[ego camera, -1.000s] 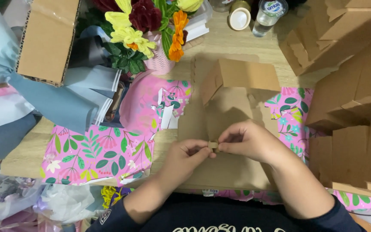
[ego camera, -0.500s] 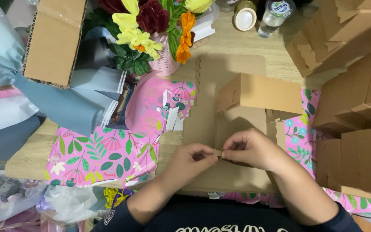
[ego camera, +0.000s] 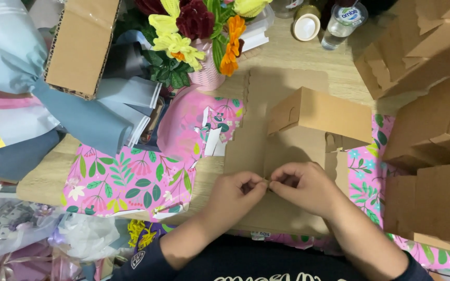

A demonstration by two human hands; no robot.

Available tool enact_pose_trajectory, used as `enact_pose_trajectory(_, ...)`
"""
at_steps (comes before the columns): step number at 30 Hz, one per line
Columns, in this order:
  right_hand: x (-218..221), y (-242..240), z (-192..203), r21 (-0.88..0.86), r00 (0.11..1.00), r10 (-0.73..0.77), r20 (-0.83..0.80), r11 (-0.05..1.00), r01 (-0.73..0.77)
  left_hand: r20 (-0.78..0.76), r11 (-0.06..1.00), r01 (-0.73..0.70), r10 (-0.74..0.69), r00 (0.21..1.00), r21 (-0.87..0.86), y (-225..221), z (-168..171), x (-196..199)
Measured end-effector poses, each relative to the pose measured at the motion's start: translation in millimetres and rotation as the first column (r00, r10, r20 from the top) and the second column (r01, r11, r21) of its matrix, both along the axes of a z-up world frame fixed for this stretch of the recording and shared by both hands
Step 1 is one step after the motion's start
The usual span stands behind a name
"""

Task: Assembling small cardboard boxes by folding pre-scored flaps and tucking them into place.

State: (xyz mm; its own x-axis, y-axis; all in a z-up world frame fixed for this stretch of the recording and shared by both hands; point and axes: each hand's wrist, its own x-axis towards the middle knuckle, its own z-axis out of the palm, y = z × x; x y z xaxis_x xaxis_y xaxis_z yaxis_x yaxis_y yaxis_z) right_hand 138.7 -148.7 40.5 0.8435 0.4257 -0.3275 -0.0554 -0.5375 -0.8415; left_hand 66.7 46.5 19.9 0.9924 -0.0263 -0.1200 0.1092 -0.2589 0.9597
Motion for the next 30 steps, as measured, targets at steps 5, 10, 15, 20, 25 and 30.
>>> enact_pose_trajectory(5, -5, -5, -5, 0.014, 0.997, -0.020, 0.072, 1.000, 0.019, 0.076, 0.998, -0.004, -0.001, 0.997, 0.061, -6, 13, -1)
enact_pose_trajectory(10, -3, -10, -15, -0.133, 1.000, 0.010, -0.010, 0.991, -0.012, 0.293, 0.834, 0.055, -0.254, 0.922, 0.549, -7, 11, 4)
enact_pose_trajectory(15, 4, -11, -8, -0.223, 0.985, 0.170, 0.011, 0.961, -0.164, 0.232, 0.778, 0.074, -0.274, 0.933, 0.623, -7, 14, 12)
enact_pose_trajectory(20, 9, -8, -6, -0.331, 0.958, 0.276, -0.073, 0.900, -0.284, 0.388, 0.696, 0.010, -0.413, 0.824, 0.718, -8, 4, 12)
enact_pose_trajectory(25, 17, -16, -22, -0.420, 0.940, 0.338, -0.038, 0.849, -0.322, 0.463, 0.690, 0.109, -0.585, 0.666, 0.715, -8, -16, 20)
enact_pose_trajectory(30, 17, -16, -2, -0.538, 0.933, 0.359, 0.019, 0.790, -0.293, 0.488, 0.657, 0.082, -0.633, 0.601, 0.750, 3, -16, 25)
